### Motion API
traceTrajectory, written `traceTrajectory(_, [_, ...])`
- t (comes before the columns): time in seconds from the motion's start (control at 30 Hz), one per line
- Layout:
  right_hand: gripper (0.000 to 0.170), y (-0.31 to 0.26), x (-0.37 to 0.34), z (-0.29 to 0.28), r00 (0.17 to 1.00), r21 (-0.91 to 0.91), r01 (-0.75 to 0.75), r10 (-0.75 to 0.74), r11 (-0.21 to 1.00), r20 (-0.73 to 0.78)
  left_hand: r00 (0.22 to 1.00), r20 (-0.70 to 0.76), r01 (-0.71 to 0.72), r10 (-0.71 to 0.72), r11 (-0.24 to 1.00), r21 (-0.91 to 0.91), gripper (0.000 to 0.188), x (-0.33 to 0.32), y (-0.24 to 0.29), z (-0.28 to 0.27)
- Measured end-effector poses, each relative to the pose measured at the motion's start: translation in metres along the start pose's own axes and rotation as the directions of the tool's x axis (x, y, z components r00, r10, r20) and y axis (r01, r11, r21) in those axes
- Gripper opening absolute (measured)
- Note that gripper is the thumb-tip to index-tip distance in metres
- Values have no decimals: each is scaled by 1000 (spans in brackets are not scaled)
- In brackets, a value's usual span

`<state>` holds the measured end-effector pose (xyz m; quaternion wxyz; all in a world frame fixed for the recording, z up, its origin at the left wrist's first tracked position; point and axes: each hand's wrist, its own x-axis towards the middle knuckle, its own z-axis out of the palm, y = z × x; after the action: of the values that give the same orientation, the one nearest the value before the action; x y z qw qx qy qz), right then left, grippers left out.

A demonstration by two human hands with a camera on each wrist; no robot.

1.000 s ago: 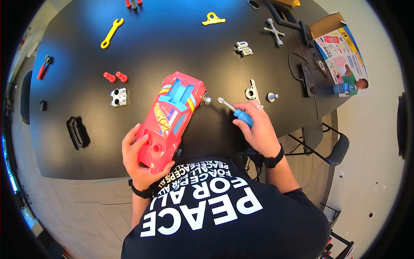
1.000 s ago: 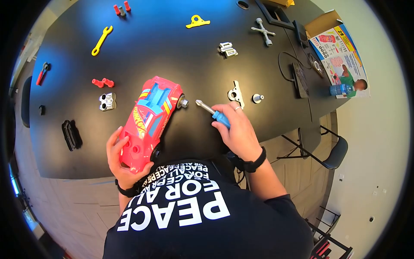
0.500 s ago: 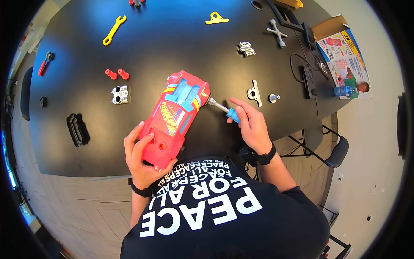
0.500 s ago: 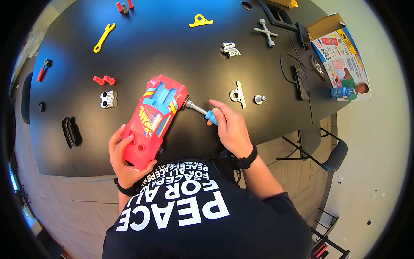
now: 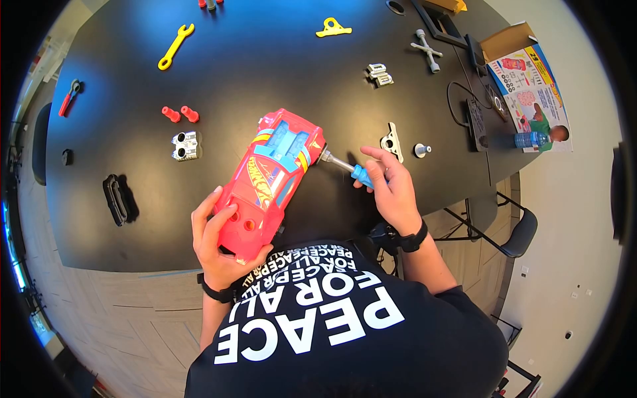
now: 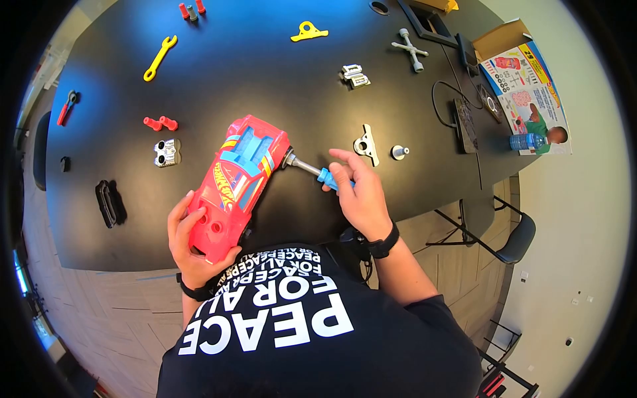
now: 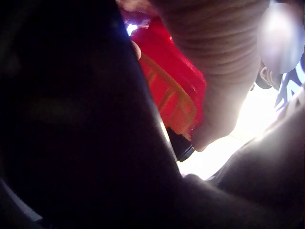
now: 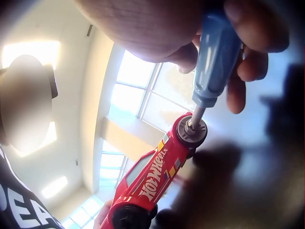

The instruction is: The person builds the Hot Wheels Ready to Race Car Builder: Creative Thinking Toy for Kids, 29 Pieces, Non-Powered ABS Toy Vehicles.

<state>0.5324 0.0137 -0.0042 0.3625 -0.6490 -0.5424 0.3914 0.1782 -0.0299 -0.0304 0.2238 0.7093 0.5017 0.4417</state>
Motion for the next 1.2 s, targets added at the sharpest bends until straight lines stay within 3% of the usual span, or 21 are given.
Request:
traceTrajectory(0.03, [57,0,1,0,994,69,-106,106,992,8,1000,0,0,0,1000,0,90,0,0,0])
traceTrajectory(0.07, [57,-5,0,1,994,69,-106,105,992,9,1000,4,-6,6,1000,9,90,0,0,-1])
traceTrajectory(0.13, [51,-17,-3,2,995,-131,88,-93,987,-28,1000,8,-11,11,1000,19,90,0,0,-1])
traceTrajectory(0.17, [51,-16,-1,1,995,-131,89,-93,987,-27,1000,9,-10,10,1000,19,90,0,0,-1])
traceTrajectory(0.23, [46,-12,2,-3,985,72,-168,163,983,60,1000,10,-10,10,1000,18,90,0,0,0])
traceTrajectory(0.27, [46,-14,1,-3,985,72,-167,163,983,59,1000,7,-13,13,1000,10,90,0,0,0])
traceTrajectory(0.33, [45,-18,-3,-1,992,-209,124,-122,970,24,1000,2,-14,14,1000,4,90,0,-1,0])
traceTrajectory(0.37, [45,-17,-2,-1,992,-209,124,-121,970,25,1000,1,-14,14,1000,8,91,-1,-1,0])
traceTrajectory(0.43, [50,-13,1,-2,991,95,-115,107,989,85,1000,1,-14,14,1000,11,91,-1,-1,0])
traceTrajectory(0.67, [50,-16,-2,-3,996,-90,54,-47,994,73,1000,4,-8,8,1000,-8,91,-1,-2,-1])
traceTrajectory(0.73, [55,-19,0,-4,975,93,-208,199,974,104,1000,3,-10,10,1000,-10,92,-1,-2,-1])
traceTrajectory(0.77, [55,-22,-1,-3,975,93,-208,198,974,104,1000,3,-11,11,1000,-8,92,-1,-1,-1])
traceTrajectory(0.83, [54,-24,-5,-1,995,-202,100,-95,974,35,1000,2,-9,9,1000,-6,92,-1,-1,-1])
traceTrajectory(0.87, [54,-22,-4,-1,995,-202,100,-95,974,35,1000,2,-12,12,1000,-5,92,-1,-1,-1])
traceTrajectory(0.93, [54,-14,0,-3,981,80,-170,160,982,112,1000,2,-16,16,1000,-4,92,-1,-1,-1])
traceTrajectory(0.97, [54,-14,-1,-2,981,80,-169,160,982,112,1000,2,-16,16,1000,-7,92,0,-1,-1])
traceTrajectory(1.03, [50,-17,-5,0,996,-175,81,-73,981,51,1000,1,-14,14,1000,-9,92,-1,-1,-1])
traceTrajectory(1.07, [50,-18,-4,-1,996,-175,81,-73,981,51,1000,0,-14,14,1000,-7,92,-1,0,-1])
traceTrajectory(1.13, [58,-19,0,-4,975,82,-193,181,978,129,1000,0,-15,15,1000,-4,92,-1,0,-1])
traceTrajectory(1.17, [58,-18,-1,-3,975,82,-193,181,978,129,1000,0,-14,14,1000,-5,91,-1,0,-1])
traceTrajectory(1.2, [60,-15,-3,0,992,29,-87,84,996,90,1000,0,-13,13,1000,-5,91,-1,-1,-1])
